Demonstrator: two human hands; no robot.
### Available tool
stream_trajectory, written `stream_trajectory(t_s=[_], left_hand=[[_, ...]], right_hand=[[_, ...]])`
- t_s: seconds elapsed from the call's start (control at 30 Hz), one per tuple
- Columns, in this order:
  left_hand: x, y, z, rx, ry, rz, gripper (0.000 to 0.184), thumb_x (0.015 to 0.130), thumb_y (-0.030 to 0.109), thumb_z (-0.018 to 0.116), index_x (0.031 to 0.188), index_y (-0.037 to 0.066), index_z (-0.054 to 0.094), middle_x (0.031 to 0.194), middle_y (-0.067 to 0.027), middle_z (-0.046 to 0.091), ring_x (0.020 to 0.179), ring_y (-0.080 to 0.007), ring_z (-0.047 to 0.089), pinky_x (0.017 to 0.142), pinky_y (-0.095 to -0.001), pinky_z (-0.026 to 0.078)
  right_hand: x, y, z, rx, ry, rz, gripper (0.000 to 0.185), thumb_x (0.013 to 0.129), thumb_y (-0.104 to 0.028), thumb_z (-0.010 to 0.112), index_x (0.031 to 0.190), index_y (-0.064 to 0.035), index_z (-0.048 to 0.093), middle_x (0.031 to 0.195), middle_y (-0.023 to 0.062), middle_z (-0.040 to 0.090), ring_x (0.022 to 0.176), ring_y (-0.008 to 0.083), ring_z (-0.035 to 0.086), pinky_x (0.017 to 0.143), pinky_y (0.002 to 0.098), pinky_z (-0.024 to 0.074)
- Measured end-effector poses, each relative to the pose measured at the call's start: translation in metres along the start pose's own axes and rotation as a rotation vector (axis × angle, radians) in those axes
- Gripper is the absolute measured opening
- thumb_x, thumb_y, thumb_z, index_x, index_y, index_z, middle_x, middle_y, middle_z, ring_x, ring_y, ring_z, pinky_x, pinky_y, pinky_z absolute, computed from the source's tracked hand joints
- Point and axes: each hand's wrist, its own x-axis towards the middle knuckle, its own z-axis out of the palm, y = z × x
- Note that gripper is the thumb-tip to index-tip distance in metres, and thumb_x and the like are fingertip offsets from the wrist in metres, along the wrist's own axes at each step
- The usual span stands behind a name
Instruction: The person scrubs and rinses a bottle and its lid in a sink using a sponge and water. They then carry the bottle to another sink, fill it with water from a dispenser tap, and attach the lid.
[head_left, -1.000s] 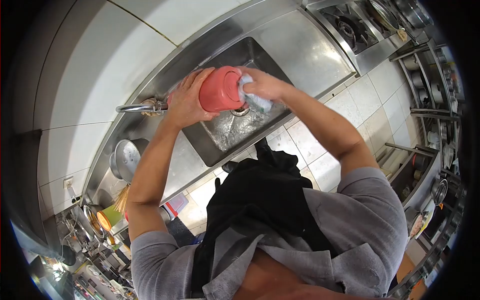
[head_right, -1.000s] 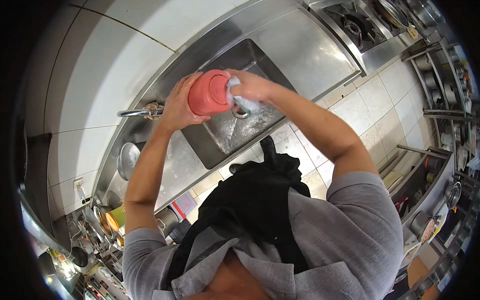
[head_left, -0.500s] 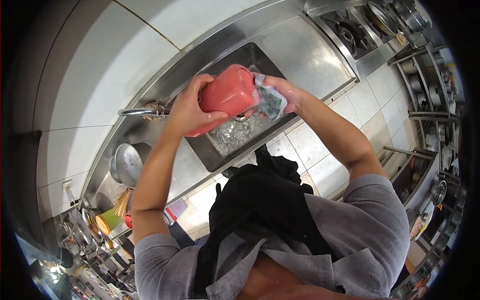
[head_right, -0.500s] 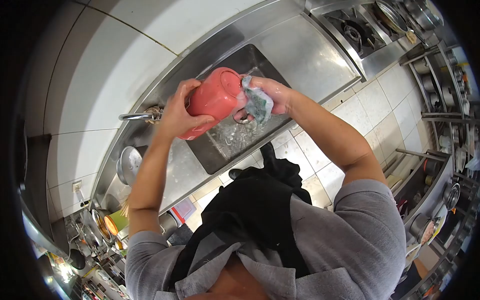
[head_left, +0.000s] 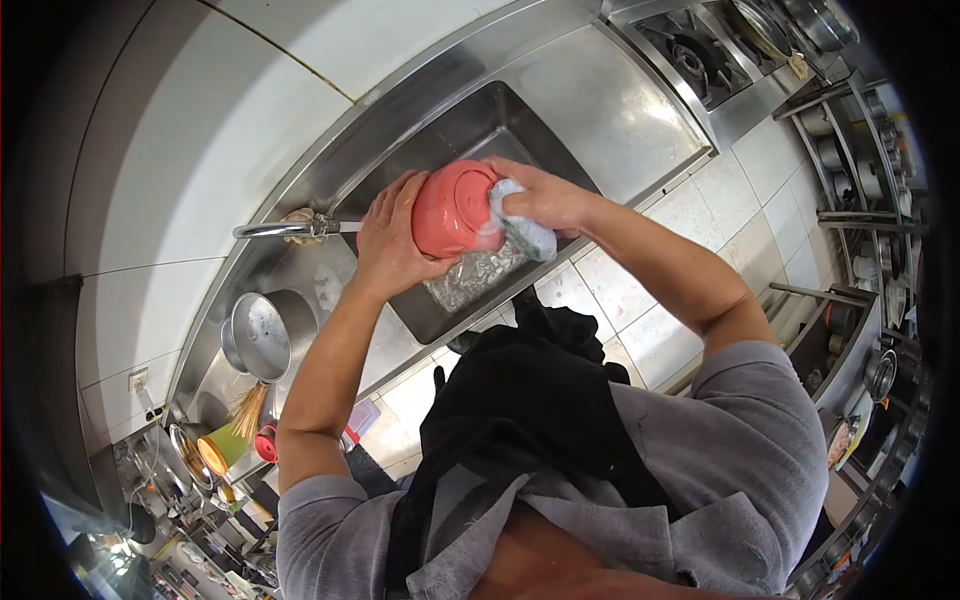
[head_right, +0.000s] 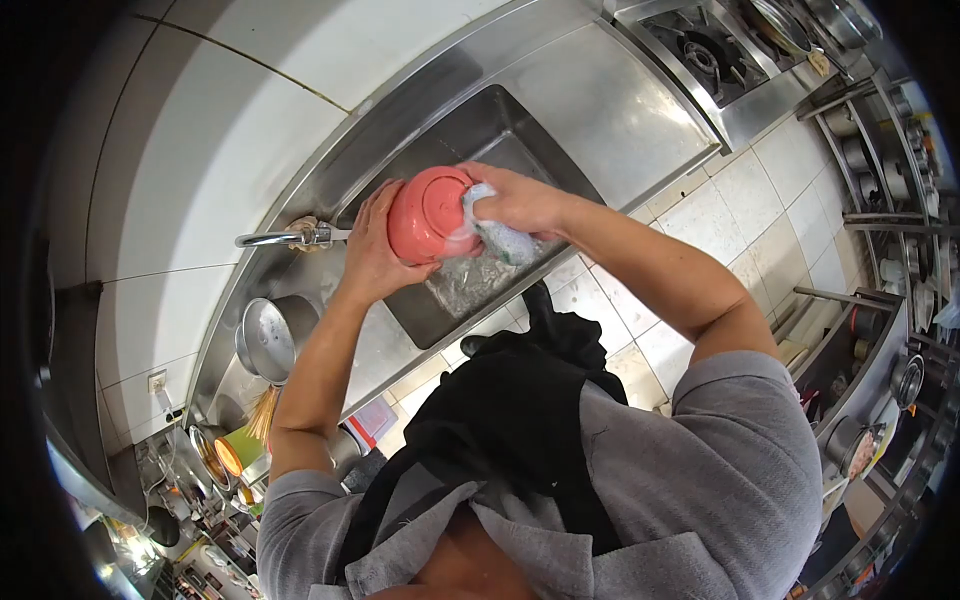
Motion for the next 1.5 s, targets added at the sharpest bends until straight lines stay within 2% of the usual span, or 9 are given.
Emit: stream_trajectory(t_s=[0.07,0.2,0.43,0.7,0.77,1.0,1.27,1.33,1.5], left_hand=[[0.008,0.001,-0.014,-0.033,-0.027,0.037,0.114,0.047,0.036,0.092,0.144,0.009,0.038,0.140,-0.0159,0.049,0.127,-0.0372,0.050,0.106,-0.0487,0.042],[0.019,0.003,-0.035,-0.249,-0.271,0.029,0.113,0.046,0.033,0.091,0.143,0.008,0.039,0.140,-0.0153,0.050,0.128,-0.0368,0.050,0.109,-0.0461,0.042],[0.028,-0.007,-0.025,-0.007,0.059,0.095,0.112,0.046,0.032,0.091,0.143,0.010,0.039,0.139,-0.0142,0.051,0.122,-0.0358,0.054,0.103,-0.0458,0.045],[0.020,-0.009,-0.013,0.088,0.026,0.063,0.108,0.049,0.034,0.090,0.143,0.011,0.040,0.137,-0.0132,0.052,0.120,-0.0352,0.054,0.101,-0.0463,0.046],[0.023,-0.007,-0.023,0.072,-0.001,0.089,0.108,0.050,0.033,0.090,0.143,0.011,0.040,0.137,-0.0134,0.052,0.121,-0.0352,0.054,0.101,-0.0461,0.046],[0.028,-0.002,-0.044,-0.239,-0.344,-0.018,0.115,0.046,0.028,0.093,0.145,0.011,0.037,0.140,-0.0134,0.050,0.128,-0.0342,0.051,0.107,-0.0435,0.044],[0.061,0.006,-0.068,-0.323,-0.397,-0.271,0.115,0.052,0.031,0.092,0.150,0.007,0.036,0.146,-0.0169,0.046,0.133,-0.0369,0.047,0.112,-0.0422,0.038],[0.038,-0.008,-0.037,-0.159,-0.293,0.006,0.108,0.065,0.034,0.086,0.153,0.010,0.028,0.143,-0.0204,0.046,0.130,-0.0372,0.048,0.108,-0.0443,0.040],[0.014,0.028,0.022,0.047,0.018,-0.261,0.114,0.053,0.048,0.091,0.145,0.007,0.037,0.141,-0.0190,0.047,0.127,-0.0398,0.048,0.105,-0.0496,0.040]], right_hand=[[0.011,-0.001,-0.014,-0.626,0.017,-0.515,0.065,0.082,-0.005,0.055,0.145,-0.0076,0.041,0.129,0.0180,0.058,0.111,0.0331,0.064,0.096,0.0417,0.0518],[0.012,-0.052,-0.011,-1.014,-0.177,-0.613,0.071,0.078,-0.009,0.057,0.148,-0.0120,0.043,0.141,0.0160,0.052,0.114,0.0237,0.060,0.103,0.0354,0.0456],[0.017,-0.036,-0.002,0.031,-0.066,-0.085,0.068,0.089,-0.015,0.054,0.152,-0.0149,0.029,0.121,0.0170,0.061,0.088,0.0297,0.070,0.060,0.0407,0.0620],[0.014,-0.005,0.009,0.227,-0.016,-0.030,0.054,0.090,-0.013,0.055,0.141,-0.0121,0.037,0.115,0.0205,0.062,0.077,0.0339,0.071,0.059,0.0417,0.0595],[0.014,-0.012,0.002,-0.063,-0.081,-0.146,0.072,0.083,-0.011,0.055,0.150,-0.0088,0.030,0.131,0.0173,0.055,0.109,0.0312,0.065,0.082,0.0404,0.0586],[0.025,-0.040,-0.024,-0.820,-0.272,-0.488,0.074,0.077,-0.009,0.057,0.147,0.0013,0.036,0.136,0.0153,0.052,0.135,0.0256,0.045,0.116,0.0371,0.0306],[0.018,-0.017,-0.037,0.284,-0.246,0.019,0.056,0.090,-0.023,0.053,0.143,-0.0116,0.036,0.126,0.0218,0.058,0.088,0.0371,0.071,0.061,0.0417,0.0601],[0.019,0.000,-0.029,0.309,-0.177,0.056,0.053,0.091,-0.027,0.050,0.140,-0.0114,0.037,0.121,0.0214,0.060,0.085,0.0393,0.071,0.063,0.0419,0.0600],[0.029,0.019,-0.012,0.347,-0.021,0.033,0.058,0.086,-0.021,0.058,0.140,-0.0108,0.040,0.119,0.0183,0.060,0.084,0.0336,0.070,0.063,0.0408,0.0602]])
